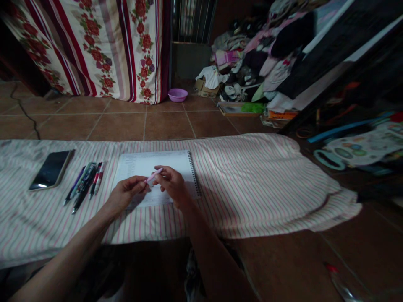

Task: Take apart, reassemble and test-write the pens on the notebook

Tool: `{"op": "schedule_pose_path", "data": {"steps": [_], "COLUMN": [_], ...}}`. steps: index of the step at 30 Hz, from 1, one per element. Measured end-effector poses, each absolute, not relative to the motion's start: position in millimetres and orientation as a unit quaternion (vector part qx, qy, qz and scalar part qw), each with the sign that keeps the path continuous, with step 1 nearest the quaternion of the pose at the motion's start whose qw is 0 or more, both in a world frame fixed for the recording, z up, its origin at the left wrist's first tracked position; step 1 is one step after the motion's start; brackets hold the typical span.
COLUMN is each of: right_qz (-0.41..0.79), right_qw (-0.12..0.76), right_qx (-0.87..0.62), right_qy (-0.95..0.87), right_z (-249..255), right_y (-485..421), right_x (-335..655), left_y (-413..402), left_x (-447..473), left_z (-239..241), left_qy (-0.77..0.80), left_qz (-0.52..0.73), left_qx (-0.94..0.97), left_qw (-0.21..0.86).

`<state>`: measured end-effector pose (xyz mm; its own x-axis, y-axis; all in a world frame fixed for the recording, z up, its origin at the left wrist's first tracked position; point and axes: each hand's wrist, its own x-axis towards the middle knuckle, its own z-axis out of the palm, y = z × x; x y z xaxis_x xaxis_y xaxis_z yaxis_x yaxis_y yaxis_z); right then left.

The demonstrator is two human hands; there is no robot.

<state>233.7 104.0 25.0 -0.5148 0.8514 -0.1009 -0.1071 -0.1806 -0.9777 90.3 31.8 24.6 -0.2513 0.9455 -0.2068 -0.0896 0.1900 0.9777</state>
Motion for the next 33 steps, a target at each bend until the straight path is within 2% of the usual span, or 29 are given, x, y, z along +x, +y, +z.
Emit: {"op": "schedule_pose_path", "data": {"steps": [18,33], "right_qz": [0.655,0.663], "right_qw": [0.384,0.368], "right_qx": [-0.347,-0.331], "right_qy": [-0.551,-0.562], "right_z": [19.3,26.7], "right_y": [102.9,101.2], "right_x": [226.4,229.8], "left_y": [32.0,32.4], "left_x": [93.4,93.0], "left_z": [27.5,28.7], "left_qy": [0.595,0.586], "left_qz": [0.524,0.535], "left_qx": [0.367,0.350], "left_qw": [0.487,0.498]}}
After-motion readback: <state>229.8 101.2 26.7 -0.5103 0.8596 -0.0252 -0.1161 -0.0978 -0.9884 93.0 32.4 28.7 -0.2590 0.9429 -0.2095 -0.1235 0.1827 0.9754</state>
